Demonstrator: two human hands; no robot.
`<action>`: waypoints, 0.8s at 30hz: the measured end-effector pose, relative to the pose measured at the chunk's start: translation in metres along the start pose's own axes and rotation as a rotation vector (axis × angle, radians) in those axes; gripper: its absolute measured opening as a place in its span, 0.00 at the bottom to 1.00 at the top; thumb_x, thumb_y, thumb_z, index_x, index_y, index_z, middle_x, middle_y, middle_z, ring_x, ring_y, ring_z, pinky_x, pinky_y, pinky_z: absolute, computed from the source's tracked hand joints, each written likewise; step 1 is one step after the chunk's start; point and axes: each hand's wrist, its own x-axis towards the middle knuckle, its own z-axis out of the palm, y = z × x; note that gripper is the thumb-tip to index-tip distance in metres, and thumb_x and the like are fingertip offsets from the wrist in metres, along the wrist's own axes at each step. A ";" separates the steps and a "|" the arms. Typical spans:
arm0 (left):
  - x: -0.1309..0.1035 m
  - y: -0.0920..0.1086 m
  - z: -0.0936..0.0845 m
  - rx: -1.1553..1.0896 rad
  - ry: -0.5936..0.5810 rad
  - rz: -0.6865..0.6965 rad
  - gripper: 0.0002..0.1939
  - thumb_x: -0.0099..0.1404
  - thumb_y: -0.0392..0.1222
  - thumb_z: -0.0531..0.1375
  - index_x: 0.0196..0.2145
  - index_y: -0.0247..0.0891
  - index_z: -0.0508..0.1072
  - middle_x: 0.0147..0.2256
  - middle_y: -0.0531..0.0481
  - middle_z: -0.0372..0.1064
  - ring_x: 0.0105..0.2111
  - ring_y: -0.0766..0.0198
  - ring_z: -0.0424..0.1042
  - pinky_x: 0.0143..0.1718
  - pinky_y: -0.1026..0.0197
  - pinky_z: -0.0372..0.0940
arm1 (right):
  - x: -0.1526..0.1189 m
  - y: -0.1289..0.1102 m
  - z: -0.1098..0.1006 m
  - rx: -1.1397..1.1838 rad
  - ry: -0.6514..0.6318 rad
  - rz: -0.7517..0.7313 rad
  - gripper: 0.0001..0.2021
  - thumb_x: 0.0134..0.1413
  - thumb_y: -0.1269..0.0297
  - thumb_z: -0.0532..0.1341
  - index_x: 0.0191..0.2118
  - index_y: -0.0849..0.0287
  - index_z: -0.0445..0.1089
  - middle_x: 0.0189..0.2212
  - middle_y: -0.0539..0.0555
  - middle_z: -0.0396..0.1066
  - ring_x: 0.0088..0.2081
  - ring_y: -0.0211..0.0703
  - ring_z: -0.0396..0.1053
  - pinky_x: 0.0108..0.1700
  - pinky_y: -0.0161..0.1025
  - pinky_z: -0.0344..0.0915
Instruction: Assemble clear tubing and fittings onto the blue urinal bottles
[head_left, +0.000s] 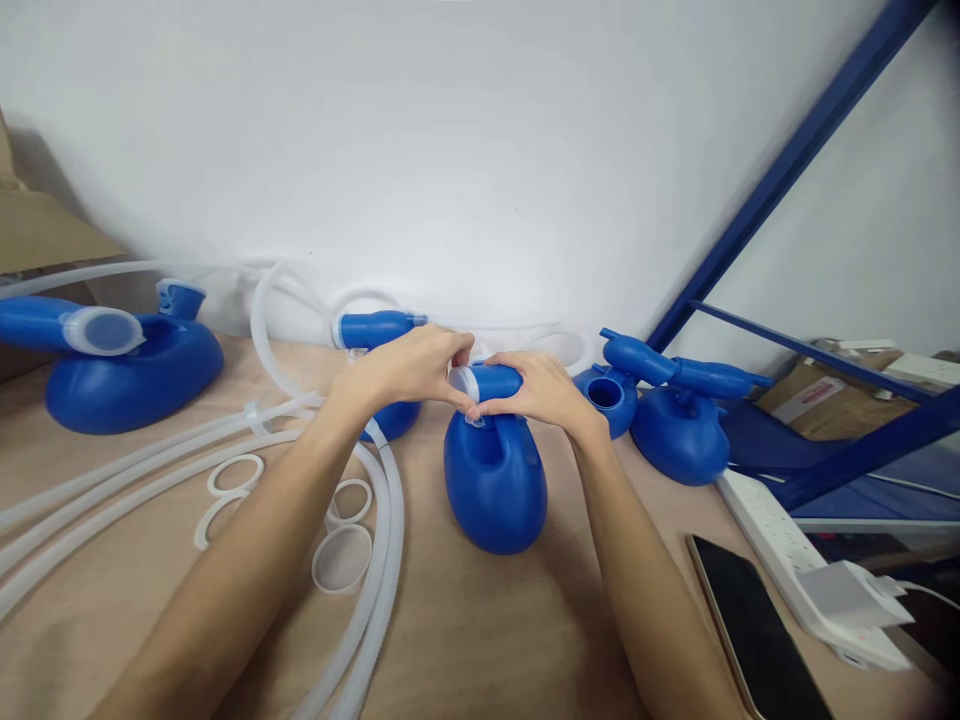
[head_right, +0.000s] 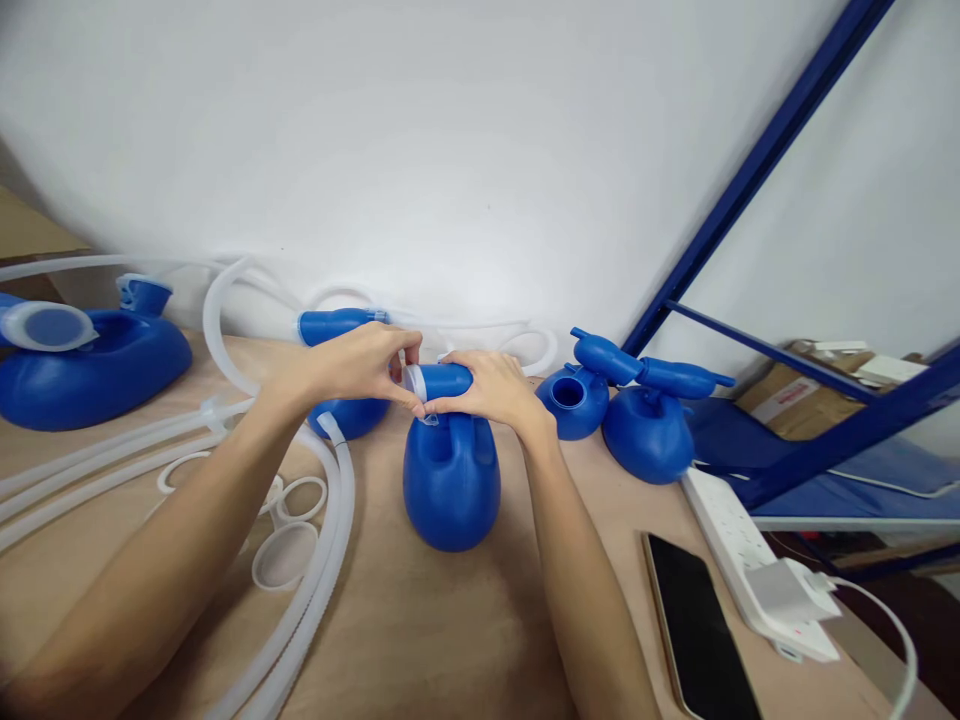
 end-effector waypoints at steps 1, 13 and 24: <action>0.001 0.002 0.000 0.032 0.012 0.006 0.27 0.53 0.61 0.75 0.36 0.38 0.72 0.30 0.49 0.74 0.31 0.55 0.74 0.33 0.60 0.59 | 0.000 0.000 0.000 0.003 -0.002 0.000 0.36 0.43 0.31 0.73 0.52 0.50 0.79 0.47 0.54 0.82 0.47 0.60 0.78 0.47 0.48 0.68; -0.021 0.012 -0.002 0.061 -0.273 -0.232 0.24 0.53 0.63 0.72 0.40 0.43 0.83 0.35 0.45 0.81 0.31 0.52 0.77 0.31 0.60 0.61 | 0.001 0.003 -0.003 0.050 -0.033 0.024 0.24 0.55 0.40 0.70 0.51 0.49 0.78 0.46 0.52 0.82 0.47 0.57 0.78 0.46 0.46 0.68; 0.011 -0.017 0.047 -0.400 -0.235 -0.029 0.18 0.63 0.57 0.66 0.27 0.39 0.81 0.27 0.51 0.78 0.29 0.60 0.74 0.34 0.63 0.64 | -0.001 0.012 -0.004 0.096 -0.019 0.103 0.27 0.62 0.37 0.62 0.57 0.51 0.74 0.52 0.56 0.81 0.52 0.60 0.78 0.52 0.50 0.69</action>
